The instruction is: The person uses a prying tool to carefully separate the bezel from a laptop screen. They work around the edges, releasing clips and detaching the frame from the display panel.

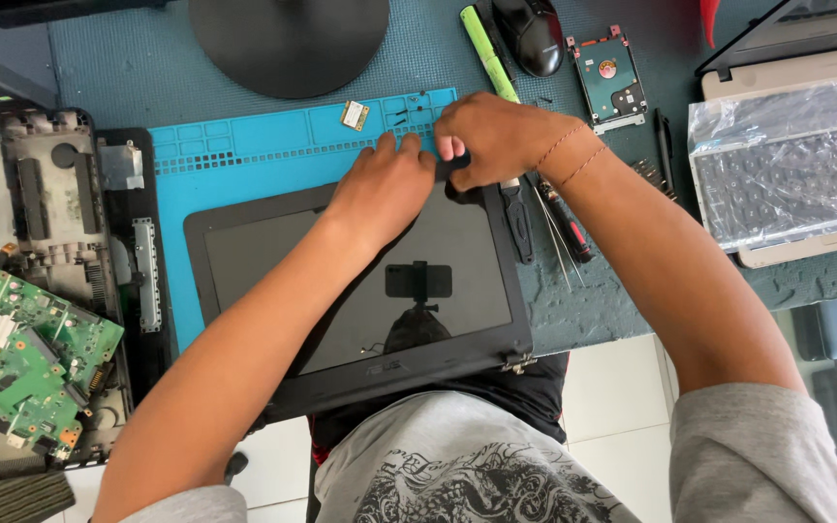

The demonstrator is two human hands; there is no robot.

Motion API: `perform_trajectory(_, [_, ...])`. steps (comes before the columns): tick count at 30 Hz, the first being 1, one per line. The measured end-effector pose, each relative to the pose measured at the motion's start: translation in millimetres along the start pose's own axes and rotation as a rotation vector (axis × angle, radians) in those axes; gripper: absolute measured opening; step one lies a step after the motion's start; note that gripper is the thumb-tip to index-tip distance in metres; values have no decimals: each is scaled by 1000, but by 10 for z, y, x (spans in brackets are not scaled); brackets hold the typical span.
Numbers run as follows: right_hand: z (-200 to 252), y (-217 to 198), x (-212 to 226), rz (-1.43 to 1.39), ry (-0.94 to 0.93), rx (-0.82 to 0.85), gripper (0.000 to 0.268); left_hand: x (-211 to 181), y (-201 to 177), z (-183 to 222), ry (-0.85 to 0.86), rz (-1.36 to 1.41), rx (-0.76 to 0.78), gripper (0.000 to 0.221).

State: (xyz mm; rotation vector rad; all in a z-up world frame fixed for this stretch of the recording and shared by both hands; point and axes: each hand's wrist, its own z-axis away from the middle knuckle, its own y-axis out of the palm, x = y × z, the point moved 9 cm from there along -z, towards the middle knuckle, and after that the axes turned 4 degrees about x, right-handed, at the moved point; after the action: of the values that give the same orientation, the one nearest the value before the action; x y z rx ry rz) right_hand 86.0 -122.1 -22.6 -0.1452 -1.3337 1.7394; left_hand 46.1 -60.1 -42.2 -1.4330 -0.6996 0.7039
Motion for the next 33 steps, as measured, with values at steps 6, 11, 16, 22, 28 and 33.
perform_trajectory(6, [140,38,7,-72,-100,-126,30,13,-182,235,127,176,-104,14])
perform_trajectory(11, [140,81,25,-129,-110,-198,31,321,-167,522,108,102,-79,16])
perform_trajectory(16, [86,-20,535,28,-199,-314,26,591,-185,724,163,111,-32,14])
perform_trajectory(22, [-104,111,738,342,-305,-333,19,487,-383,696,225,108,-90,20])
perform_trajectory(28, [-268,208,849,502,-317,-437,15,558,-167,541,179,168,18,21])
perform_trajectory(33, [-306,271,942,538,-328,-490,8,541,-23,518,210,145,15,14])
